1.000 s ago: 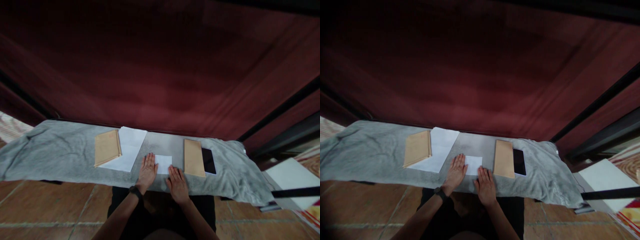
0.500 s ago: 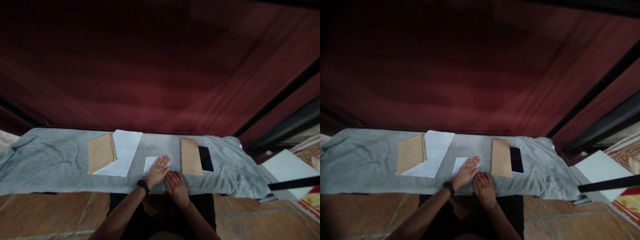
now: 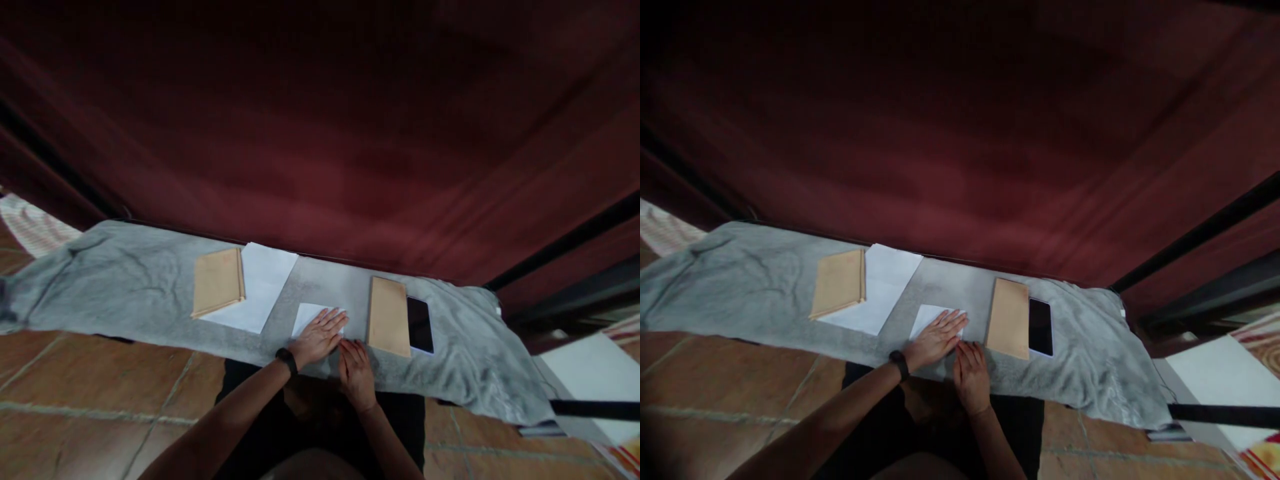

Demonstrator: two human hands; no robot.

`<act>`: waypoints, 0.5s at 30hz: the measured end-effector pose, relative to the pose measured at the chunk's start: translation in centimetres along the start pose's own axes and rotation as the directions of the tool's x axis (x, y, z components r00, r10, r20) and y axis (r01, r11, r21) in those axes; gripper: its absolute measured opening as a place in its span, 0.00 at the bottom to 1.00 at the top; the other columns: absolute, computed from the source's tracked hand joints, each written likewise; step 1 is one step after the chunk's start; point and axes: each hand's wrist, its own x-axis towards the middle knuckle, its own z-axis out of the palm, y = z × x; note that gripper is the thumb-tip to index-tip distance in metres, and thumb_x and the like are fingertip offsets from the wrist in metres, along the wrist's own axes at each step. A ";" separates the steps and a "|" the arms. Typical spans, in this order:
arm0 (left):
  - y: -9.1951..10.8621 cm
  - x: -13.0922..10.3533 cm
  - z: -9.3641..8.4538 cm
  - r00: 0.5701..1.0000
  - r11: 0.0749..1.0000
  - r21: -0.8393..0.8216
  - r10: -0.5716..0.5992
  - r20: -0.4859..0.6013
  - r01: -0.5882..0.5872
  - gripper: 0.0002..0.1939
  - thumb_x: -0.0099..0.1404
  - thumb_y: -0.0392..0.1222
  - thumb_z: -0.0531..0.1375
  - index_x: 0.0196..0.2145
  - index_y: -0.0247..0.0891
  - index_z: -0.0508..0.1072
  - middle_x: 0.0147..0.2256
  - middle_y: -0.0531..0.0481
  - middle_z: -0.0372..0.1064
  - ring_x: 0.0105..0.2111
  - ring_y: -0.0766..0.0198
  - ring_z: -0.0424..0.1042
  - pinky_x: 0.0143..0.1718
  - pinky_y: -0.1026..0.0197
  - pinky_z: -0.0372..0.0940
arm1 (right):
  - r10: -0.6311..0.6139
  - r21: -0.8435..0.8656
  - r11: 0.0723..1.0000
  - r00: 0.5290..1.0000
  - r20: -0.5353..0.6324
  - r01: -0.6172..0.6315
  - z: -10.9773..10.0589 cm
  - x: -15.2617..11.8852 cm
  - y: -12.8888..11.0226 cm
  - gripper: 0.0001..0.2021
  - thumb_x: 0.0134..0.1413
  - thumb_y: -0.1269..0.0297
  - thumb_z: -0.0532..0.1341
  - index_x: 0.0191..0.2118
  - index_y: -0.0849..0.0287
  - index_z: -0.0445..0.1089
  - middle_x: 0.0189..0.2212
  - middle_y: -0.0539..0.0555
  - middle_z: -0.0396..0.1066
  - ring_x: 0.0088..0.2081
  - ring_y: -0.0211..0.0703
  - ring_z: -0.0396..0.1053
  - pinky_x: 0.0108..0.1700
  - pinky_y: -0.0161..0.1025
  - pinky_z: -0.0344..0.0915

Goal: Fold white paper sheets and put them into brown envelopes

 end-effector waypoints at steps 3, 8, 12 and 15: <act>0.5 -1.9 -0.7 0.999 0.998 -0.035 0.044 0.018 -0.044 0.25 0.75 0.43 0.48 0.68 0.45 0.56 0.69 0.50 0.51 0.69 0.61 0.46 0.70 0.50 0.42 | -0.003 0.006 1.000 1.000 0.010 0.003 0.0 0.0 0.0 0.19 0.66 0.71 0.49 0.54 0.57 0.72 0.51 0.57 0.75 0.55 0.47 0.69 0.63 0.55 0.62; 0.6 -4.4 -1.6 0.992 0.993 -0.075 0.100 0.076 -0.094 0.29 0.75 0.50 0.48 0.70 0.43 0.50 0.69 0.49 0.49 0.70 0.61 0.44 0.70 0.52 0.38 | -0.015 0.010 1.000 0.999 0.037 0.015 0.1 -0.2 0.3 0.19 0.67 0.71 0.48 0.54 0.59 0.72 0.52 0.58 0.74 0.56 0.46 0.69 0.64 0.54 0.60; 0.7 -5.6 -2.2 0.991 0.992 -0.082 0.106 0.087 -0.099 0.32 0.74 0.54 0.51 0.70 0.44 0.49 0.69 0.48 0.49 0.70 0.61 0.45 0.70 0.52 0.38 | -0.008 0.023 1.000 0.998 0.060 0.006 0.1 -0.3 0.6 0.19 0.69 0.68 0.47 0.54 0.59 0.72 0.51 0.58 0.74 0.55 0.47 0.68 0.63 0.55 0.60; 0.8 -6.0 -2.3 0.991 0.991 -0.093 0.105 0.080 -0.098 0.31 0.73 0.54 0.52 0.69 0.44 0.52 0.69 0.48 0.50 0.70 0.60 0.46 0.70 0.52 0.39 | 0.015 0.022 1.000 0.997 0.070 -0.016 0.1 0.3 0.7 0.19 0.70 0.66 0.46 0.54 0.60 0.72 0.51 0.59 0.75 0.56 0.48 0.68 0.61 0.53 0.61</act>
